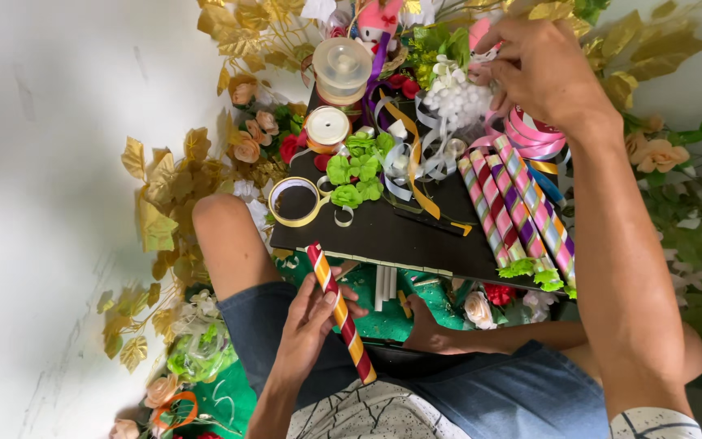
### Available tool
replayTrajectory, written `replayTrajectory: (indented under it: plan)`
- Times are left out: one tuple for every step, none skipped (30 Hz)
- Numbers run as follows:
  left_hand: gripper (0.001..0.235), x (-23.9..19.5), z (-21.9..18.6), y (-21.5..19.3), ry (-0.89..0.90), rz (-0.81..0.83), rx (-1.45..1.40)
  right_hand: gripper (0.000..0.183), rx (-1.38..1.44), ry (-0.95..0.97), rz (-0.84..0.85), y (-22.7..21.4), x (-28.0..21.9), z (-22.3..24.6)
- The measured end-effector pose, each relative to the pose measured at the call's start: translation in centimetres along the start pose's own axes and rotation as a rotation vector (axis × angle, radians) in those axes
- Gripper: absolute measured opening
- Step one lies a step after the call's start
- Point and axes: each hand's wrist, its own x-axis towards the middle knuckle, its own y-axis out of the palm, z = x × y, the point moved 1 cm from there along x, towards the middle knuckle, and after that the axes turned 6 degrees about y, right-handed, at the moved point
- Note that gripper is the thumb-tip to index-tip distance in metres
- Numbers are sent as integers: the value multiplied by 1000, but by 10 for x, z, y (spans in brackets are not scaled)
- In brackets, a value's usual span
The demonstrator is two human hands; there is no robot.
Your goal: The person wraps a white ribbon around a red and yellow striped stick, securing it with tape. They continue wrapping the ribbon along the length of the stick, adjusting and smoothing it as they go.
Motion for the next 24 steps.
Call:
replayTrajectory:
  plan:
    - [46, 1, -2, 2, -4, 2, 0, 17, 0, 4, 0, -1, -4, -2]
    - [46, 3, -3, 4, -1, 1, 7, 19, -5, -38, -27, -2, -8, -4]
    - [46, 1, -4, 6, 1, -6, 12, 20, -7, -81, -49, -1, -13, -5]
    - [46, 2, -7, 10, -5, -9, 11, 20, -6, -78, -44, 0, -21, -10]
    - [45, 4, -12, 15, 14, 28, 5, 9, 9, -165, -111, 1, -27, -14]
    - [43, 5, -16, 19, 32, 65, -2, 9, 24, -254, -178, 1, -34, -18]
    - [43, 8, -20, 25, 30, 62, -1, 9, 27, -253, -176, 3, -49, -8]
    - [40, 10, -24, 31, 35, 77, -20, 10, 83, -240, -191, 4, -64, 2]
    - [37, 15, -27, 38, 43, 96, -43, 12, 134, -228, -207, 2, -77, 11]
    - [37, 21, -32, 49, 44, 96, -45, 12, 131, -229, -207, 14, -96, 20]
    - [34, 24, -37, 58, 44, 91, -41, 15, 179, -197, -212, 26, -115, 28]
    - [32, 28, -42, 68, 44, 85, -37, 25, 227, -165, -216, 39, -135, 37]
    - [32, 32, -37, 78, 42, 72, -34, 25, 236, -166, -207, 54, -147, 47]
    - [35, 36, -32, 87, 60, 59, -103, 18, 361, -21, -168, 69, -159, 57]
    - [40, 45, -30, 95, 87, 51, -166, 15, 484, 118, -134, 85, -167, 67]
    - [40, 48, -22, 92, 94, 45, -157, 15, 494, 109, -132, 93, -170, 69]
    - [37, 53, -14, 91, 86, -5, -137, 21, 423, 70, -33, 100, -172, 70]
    - [35, 59, -5, 90, 78, -56, -116, 28, 351, 29, 65, 107, -174, 71]
    - [35, 61, -6, 89, 78, -54, -114, 28, 352, 30, 63, 104, -176, 71]
    - [33, 63, -6, 87, 75, -85, -105, 31, 347, 19, 53, 102, -177, 71]
    - [31, 63, -6, 84, 73, -124, -96, 35, 345, 6, 49, 101, -179, 72]
    - [31, 60, -17, 90, 74, -129, -94, 35, 349, 4, 53, 101, -179, 71]
    - [25, 55, -29, 95, 74, -133, -99, 35, 362, 9, 21, 102, -179, 71]
    - [20, 51, -40, 101, 75, -136, -105, 36, 376, 14, -12, 102, -180, 71]
